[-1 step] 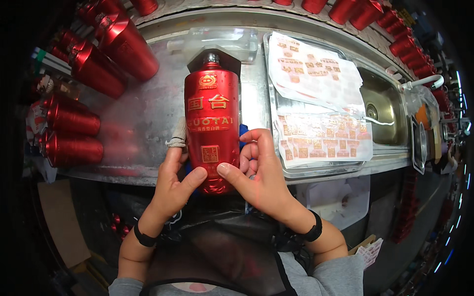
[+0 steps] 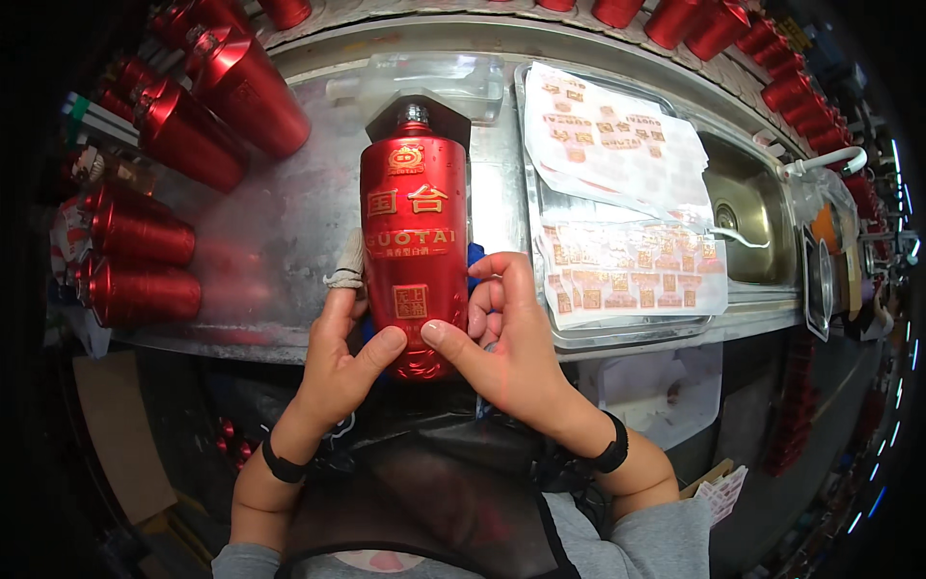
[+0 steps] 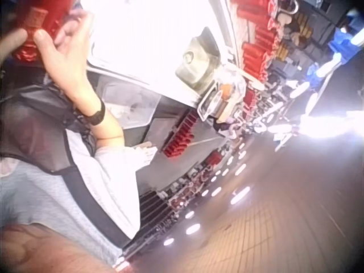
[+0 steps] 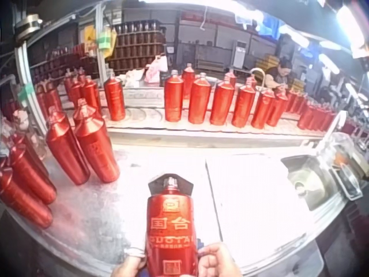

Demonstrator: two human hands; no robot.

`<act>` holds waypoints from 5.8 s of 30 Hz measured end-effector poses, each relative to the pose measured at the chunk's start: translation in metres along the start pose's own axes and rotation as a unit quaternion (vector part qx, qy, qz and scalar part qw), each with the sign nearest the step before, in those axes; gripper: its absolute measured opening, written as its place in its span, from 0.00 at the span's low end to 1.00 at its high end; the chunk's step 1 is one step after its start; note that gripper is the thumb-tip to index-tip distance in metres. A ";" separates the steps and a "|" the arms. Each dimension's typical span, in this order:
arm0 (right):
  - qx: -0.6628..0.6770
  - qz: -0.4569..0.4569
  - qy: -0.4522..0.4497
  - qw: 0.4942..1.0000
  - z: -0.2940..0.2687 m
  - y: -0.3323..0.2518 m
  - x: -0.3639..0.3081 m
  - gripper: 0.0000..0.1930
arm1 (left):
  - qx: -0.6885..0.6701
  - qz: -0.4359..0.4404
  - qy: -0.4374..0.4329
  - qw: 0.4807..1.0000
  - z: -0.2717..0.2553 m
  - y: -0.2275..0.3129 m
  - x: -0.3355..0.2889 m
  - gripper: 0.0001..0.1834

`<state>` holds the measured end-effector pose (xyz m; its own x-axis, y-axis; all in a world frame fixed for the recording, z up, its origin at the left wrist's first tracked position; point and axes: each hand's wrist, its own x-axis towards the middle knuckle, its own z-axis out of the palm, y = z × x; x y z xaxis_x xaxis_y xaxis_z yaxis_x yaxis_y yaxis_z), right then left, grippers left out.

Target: The recorder applies labels to red metal bottles at a factory workstation.

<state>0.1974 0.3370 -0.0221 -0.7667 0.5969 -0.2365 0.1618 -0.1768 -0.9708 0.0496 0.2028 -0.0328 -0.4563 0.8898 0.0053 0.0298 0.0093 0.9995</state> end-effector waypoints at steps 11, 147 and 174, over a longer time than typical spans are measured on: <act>-0.048 -0.006 0.006 0.999 -0.001 0.000 -0.001 0.34 | -0.024 0.002 0.001 1.000 -0.002 0.000 0.002 0.48; -0.103 -0.081 0.167 0.977 -0.023 -0.015 -0.002 0.11 | 0.089 0.022 0.070 0.993 -0.006 -0.015 -0.015 0.42; -0.011 -0.088 0.128 0.988 -0.018 0.010 -0.029 0.13 | 0.480 0.207 0.008 0.852 -0.028 -0.002 0.013 0.22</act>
<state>0.2328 0.3317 -0.0259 -0.6021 0.7960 -0.0627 0.0547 -0.0372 -0.9978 0.0189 0.2015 -0.0341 -0.2416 0.9013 0.3596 0.9021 0.0721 0.4254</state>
